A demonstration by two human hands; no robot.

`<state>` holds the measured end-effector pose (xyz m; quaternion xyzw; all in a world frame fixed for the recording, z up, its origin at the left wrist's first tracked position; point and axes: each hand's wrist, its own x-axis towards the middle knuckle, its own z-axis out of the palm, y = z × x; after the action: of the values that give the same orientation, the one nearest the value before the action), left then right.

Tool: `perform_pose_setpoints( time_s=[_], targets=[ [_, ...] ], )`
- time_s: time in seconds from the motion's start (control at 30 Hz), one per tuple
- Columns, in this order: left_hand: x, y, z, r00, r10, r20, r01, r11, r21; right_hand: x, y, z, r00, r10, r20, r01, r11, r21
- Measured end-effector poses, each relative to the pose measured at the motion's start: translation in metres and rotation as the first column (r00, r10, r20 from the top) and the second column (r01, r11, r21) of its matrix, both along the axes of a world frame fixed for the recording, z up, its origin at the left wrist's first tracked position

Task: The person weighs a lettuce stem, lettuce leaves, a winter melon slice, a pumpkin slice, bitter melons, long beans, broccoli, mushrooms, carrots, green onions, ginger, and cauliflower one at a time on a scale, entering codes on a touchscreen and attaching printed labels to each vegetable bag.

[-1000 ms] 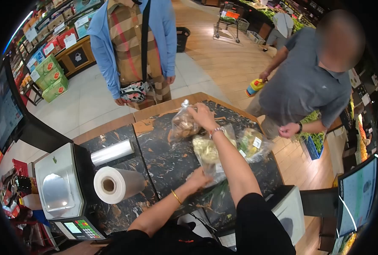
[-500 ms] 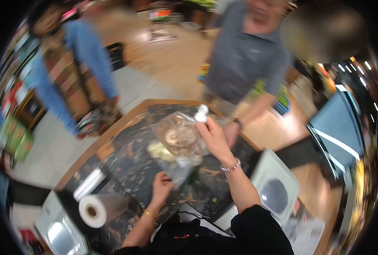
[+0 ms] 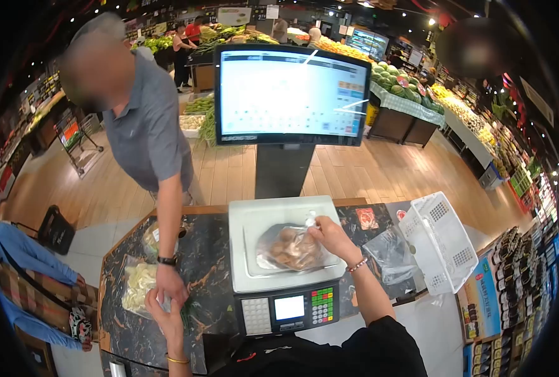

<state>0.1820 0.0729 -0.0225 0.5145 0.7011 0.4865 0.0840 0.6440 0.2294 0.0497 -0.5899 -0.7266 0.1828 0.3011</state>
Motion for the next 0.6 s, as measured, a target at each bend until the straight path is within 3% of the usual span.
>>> perform_pose_setpoints(
  time_s=[0.1,0.2,0.27,0.33,0.43,0.6],
  targets=[
    [0.042,0.008,0.026,1.000,-0.004,-0.014,0.004,0.999,0.042,0.022,0.007,0.037,0.992,-0.124,0.023,0.112,0.950,0.291],
    [0.075,0.005,0.036,0.995,-0.047,0.087,0.044,0.998,0.040,0.042,0.032,0.077,0.953,-0.103,-0.284,0.192,0.933,0.304],
    [0.084,0.002,0.032,0.998,-0.061,0.013,0.061,0.998,0.027,0.043,0.058,0.105,0.975,0.034,-0.222,0.119,0.761,0.638],
    [0.091,-0.003,0.027,0.998,-0.061,-0.007,0.061,0.998,0.019,0.048,0.087,0.130,0.999,-0.028,-0.019,0.032,0.625,0.780],
    [0.104,-0.012,0.028,0.998,-0.041,0.054,0.040,0.999,0.012,0.043,0.115,0.153,0.991,-0.113,0.075,0.008,0.600,0.800],
    [0.117,-0.031,0.029,0.993,0.024,0.116,-0.020,0.999,-0.037,0.044,0.140,0.143,0.973,-0.188,0.135,0.007,0.607,0.794]
  ],
)
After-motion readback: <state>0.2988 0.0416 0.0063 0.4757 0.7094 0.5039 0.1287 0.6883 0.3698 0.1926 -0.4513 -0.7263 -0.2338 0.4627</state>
